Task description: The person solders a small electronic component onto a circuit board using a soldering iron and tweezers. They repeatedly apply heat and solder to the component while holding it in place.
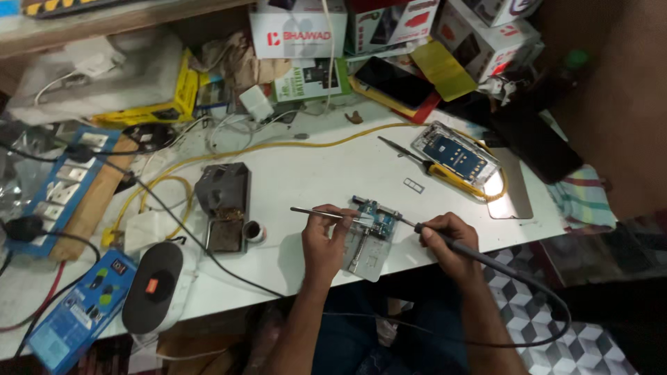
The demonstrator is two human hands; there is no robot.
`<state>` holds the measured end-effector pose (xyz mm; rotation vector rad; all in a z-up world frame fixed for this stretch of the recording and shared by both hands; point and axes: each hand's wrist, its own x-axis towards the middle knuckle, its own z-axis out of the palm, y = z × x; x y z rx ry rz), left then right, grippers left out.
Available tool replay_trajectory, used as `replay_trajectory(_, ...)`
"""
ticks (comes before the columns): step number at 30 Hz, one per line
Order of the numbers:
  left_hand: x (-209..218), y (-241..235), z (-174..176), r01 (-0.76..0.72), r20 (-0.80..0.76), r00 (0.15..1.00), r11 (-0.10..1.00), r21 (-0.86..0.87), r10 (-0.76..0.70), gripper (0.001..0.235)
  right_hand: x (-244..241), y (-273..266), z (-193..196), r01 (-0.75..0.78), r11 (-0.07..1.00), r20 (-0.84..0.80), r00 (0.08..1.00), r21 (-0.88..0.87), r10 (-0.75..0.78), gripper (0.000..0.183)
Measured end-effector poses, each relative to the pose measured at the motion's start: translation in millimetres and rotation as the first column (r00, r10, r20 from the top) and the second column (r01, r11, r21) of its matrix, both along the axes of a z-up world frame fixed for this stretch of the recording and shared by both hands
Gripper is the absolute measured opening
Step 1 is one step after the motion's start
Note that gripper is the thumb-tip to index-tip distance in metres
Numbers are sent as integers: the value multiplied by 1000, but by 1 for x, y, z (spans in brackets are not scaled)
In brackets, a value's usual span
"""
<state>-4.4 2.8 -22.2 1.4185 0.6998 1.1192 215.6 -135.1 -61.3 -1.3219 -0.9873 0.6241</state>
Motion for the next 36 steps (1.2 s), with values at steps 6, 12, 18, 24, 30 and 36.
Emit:
replay_trajectory(6, -3, -3, 1, -72, 107, 992, 995, 68, 64, 19, -3, 4, 2, 24, 994, -121, 993, 105, -11, 11)
replay_trajectory(12, -8, -9, 10, -266, 130, 962, 934, 238, 240, 14, 0, 3, 0, 24, 998, -130, 991, 65, -15, 11)
replay_trajectory(18, -25, -6, 20, -400, -26, 900, 851, 339, 434, 12, 3, 4, -7, 13, 999, -164, 986, 30, -7, 15)
replay_trajectory(24, -75, -19, 20, -421, -89, 839, 745, 518, 537, 18, 3, 4, -10, 23, 999, -118, 993, 39, -18, 17)
replay_trajectory(30, -140, -25, 22, -550, -9, 785, 703, 450, 620, 19, 1, 2, -10, 44, 999, -65, 997, 31, -42, 16)
replay_trajectory(36, -164, 1, 42, -572, -63, 741, 677, 463, 669, 14, 3, -1, -4, 12, 1000, -42, 999, -11, -12, 18)
